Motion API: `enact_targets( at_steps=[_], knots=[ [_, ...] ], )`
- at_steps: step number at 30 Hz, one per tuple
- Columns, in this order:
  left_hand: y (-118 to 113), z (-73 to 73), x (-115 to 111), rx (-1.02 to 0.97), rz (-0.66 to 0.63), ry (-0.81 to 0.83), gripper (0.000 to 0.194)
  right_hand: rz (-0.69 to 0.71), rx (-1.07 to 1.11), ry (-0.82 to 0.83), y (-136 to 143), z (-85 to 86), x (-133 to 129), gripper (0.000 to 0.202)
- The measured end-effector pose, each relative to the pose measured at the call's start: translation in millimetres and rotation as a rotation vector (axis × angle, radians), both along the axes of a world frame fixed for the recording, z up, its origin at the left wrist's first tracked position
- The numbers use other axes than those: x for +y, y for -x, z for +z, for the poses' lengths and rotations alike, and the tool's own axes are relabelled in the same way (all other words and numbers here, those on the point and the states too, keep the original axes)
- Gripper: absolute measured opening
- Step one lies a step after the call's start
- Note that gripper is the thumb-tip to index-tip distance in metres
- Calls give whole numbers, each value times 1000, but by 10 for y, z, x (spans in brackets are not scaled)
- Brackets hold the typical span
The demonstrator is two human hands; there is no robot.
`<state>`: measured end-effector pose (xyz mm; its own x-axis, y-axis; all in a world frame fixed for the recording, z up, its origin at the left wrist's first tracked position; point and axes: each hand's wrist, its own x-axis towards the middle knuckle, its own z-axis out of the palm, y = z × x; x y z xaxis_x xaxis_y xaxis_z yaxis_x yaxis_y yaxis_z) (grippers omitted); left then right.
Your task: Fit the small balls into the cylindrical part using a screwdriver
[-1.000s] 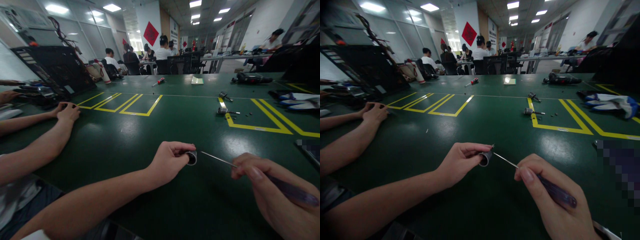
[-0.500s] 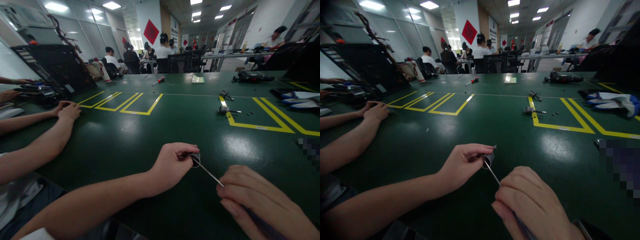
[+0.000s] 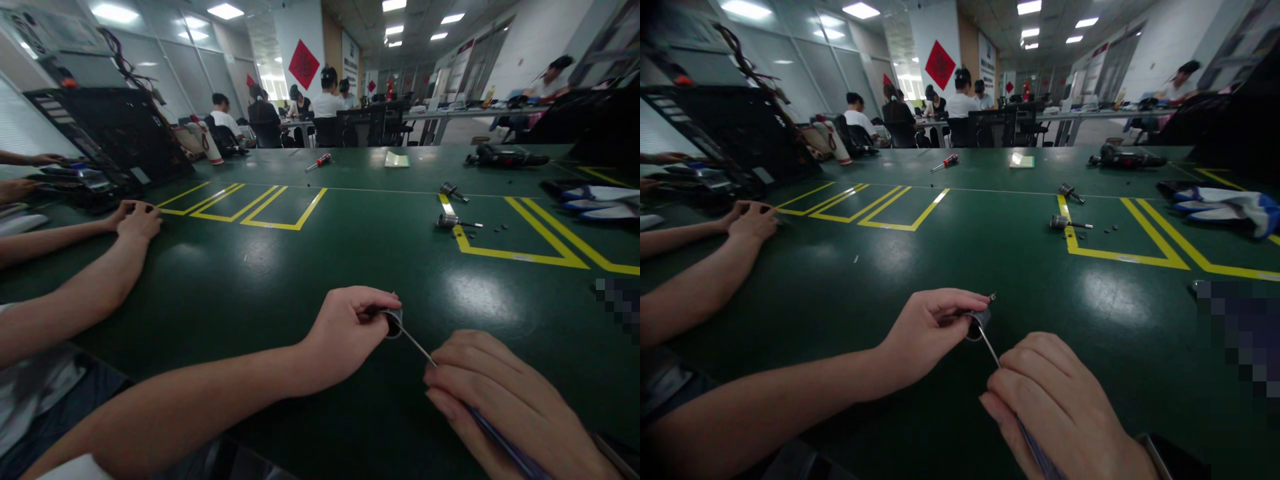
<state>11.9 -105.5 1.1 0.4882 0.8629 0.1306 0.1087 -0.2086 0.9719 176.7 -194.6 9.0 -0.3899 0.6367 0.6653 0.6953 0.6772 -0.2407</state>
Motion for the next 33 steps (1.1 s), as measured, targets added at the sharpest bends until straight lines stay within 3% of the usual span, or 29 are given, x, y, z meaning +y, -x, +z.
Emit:
enact_targets(
  at_steps=[4,7,10,12,14,18,24,28,33],
  knots=[
    [37,-5,222,37,28,-86,25,-4,38,-15,-70,11,-39,15],
    [98,-10,639,172,158,-195,27,-160,176,82,-173,83,89,14],
    [207,-27,1171,357,349,-389,29,-391,485,169,-367,182,442,19],
    [294,-38,1504,458,474,-501,30,-395,640,308,-552,225,761,30],
    [364,-40,1782,563,578,-574,30,-604,539,300,-758,222,1091,36],
    [381,-33,2153,705,668,-578,34,-765,457,313,-1116,71,1660,31],
    [275,-109,2382,797,607,-537,32,-837,405,446,-1357,-217,2100,38],
    [285,-167,2408,791,582,-567,34,-814,398,530,-1396,-319,2134,39],
    [245,-160,2289,673,604,-777,40,-752,399,560,-1324,-357,2045,40]
  ],
)
